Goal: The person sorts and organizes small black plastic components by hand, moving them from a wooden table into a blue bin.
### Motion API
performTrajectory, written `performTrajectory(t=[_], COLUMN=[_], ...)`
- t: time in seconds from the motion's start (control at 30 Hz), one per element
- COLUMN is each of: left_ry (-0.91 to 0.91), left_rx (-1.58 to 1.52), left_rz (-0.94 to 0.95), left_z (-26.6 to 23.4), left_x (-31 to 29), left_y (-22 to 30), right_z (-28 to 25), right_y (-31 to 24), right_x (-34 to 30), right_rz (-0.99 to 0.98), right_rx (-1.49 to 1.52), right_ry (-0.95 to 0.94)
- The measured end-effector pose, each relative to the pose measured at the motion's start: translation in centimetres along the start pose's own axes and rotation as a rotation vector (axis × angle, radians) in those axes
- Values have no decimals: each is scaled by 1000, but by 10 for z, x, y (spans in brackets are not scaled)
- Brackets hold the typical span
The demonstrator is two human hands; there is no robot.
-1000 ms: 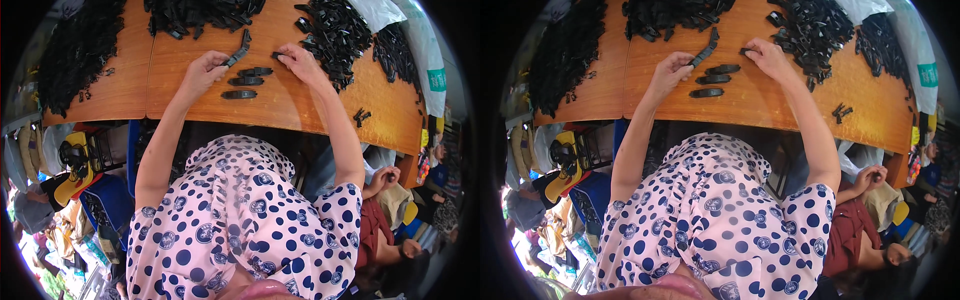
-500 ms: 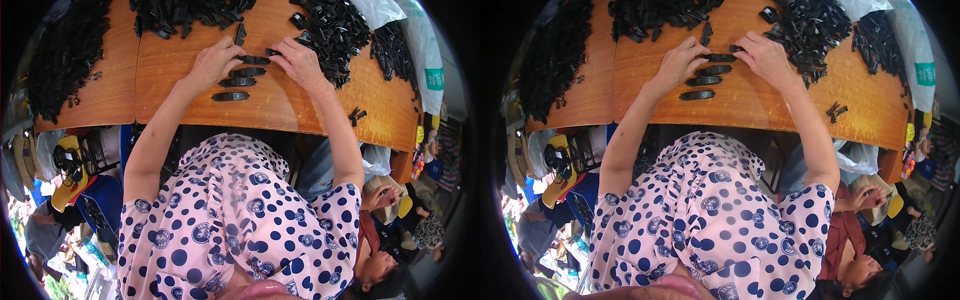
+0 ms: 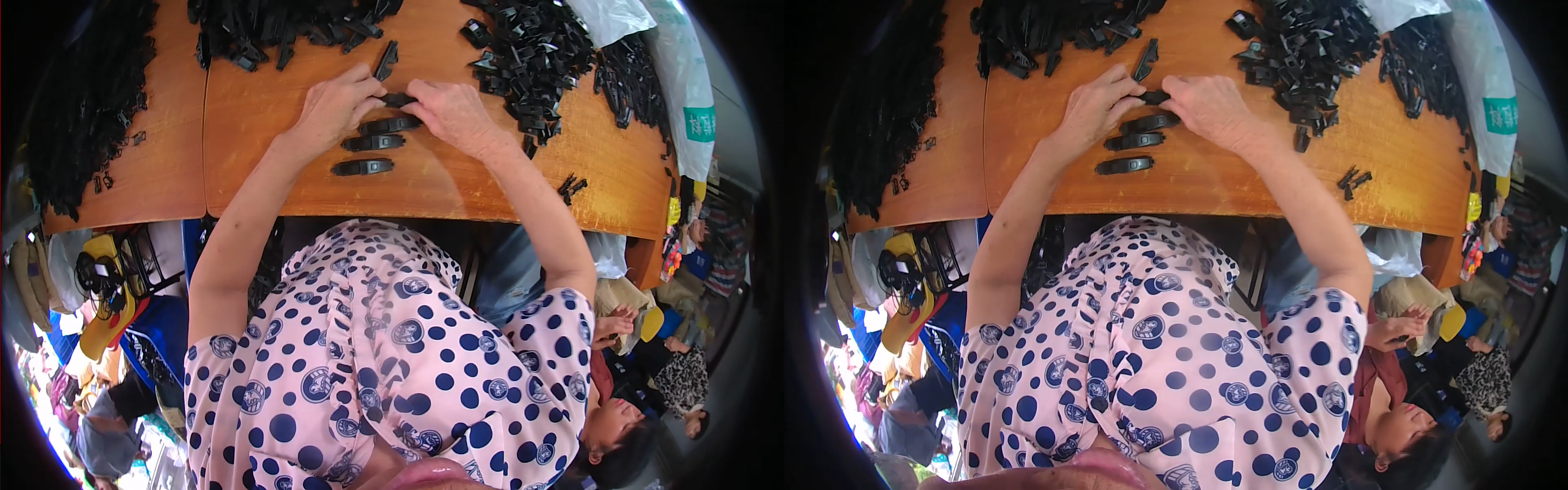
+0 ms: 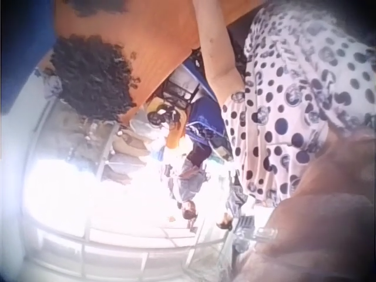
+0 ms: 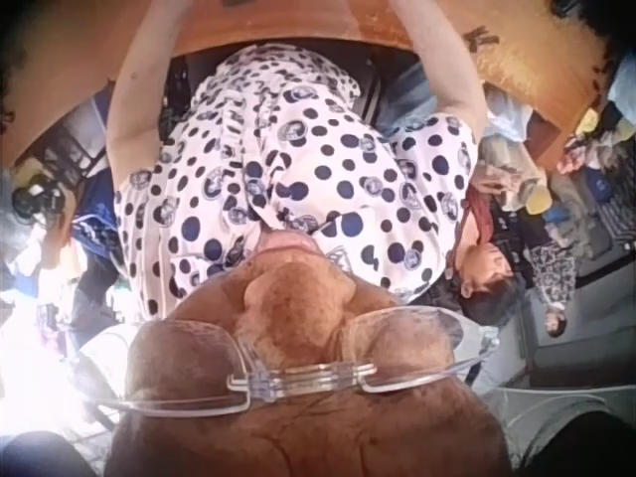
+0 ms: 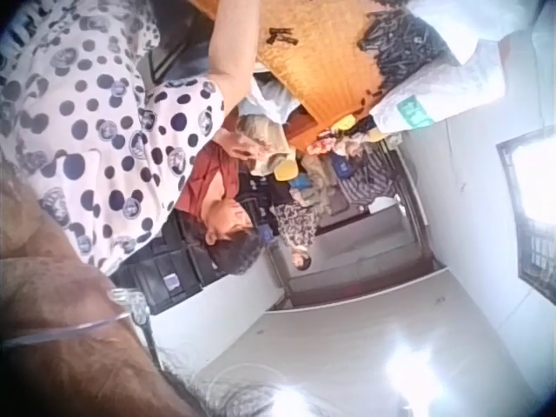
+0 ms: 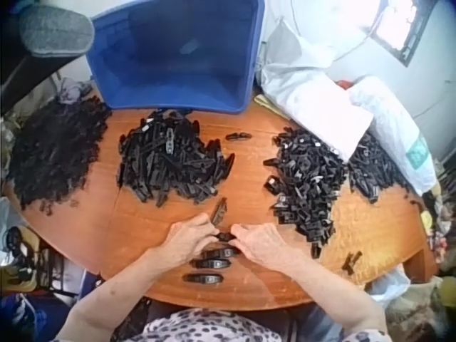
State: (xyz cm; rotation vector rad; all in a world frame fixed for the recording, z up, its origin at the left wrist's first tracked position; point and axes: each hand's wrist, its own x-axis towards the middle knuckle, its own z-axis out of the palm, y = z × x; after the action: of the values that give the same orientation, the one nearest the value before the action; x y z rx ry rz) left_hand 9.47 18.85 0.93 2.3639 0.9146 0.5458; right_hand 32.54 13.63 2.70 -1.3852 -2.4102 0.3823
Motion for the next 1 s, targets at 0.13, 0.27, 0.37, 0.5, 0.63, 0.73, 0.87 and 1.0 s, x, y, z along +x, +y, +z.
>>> performTrajectory(t=[0.13, 0.27, 0.37, 0.5, 0.63, 0.73, 0.87, 1.0], left_ry=[25, 1, 84, 109, 134, 61, 41, 23], left_rx=[12, -110, -17, 197, 4, -103, -71, 125], left_rz=[-15, -100, -193, -132, -104, -97, -132, -144], left_z=[5, -2, -7, 10, 19, 12, 7, 12], left_x=[-2, -3, 12, 36, 35, 31, 31, 29], left_y=[-2, 6, 14, -4, -19, -31, -22, -5], right_z=[-4, -29, -41, -43, -39, -22, 11, 7], right_y=[0, 40, 72, 82, 84, 62, 31, 27], right_x=[1, 0, -1, 6, 3, -1, -12, -16], right_rz=[98, -31, 75, 174, 90, 479, 498, 271], right_rx=[1, -349, -490, -552, -108, 589, 471, 49], right_ry=[46, 251, 109, -72, 280, 223, 252, 339])
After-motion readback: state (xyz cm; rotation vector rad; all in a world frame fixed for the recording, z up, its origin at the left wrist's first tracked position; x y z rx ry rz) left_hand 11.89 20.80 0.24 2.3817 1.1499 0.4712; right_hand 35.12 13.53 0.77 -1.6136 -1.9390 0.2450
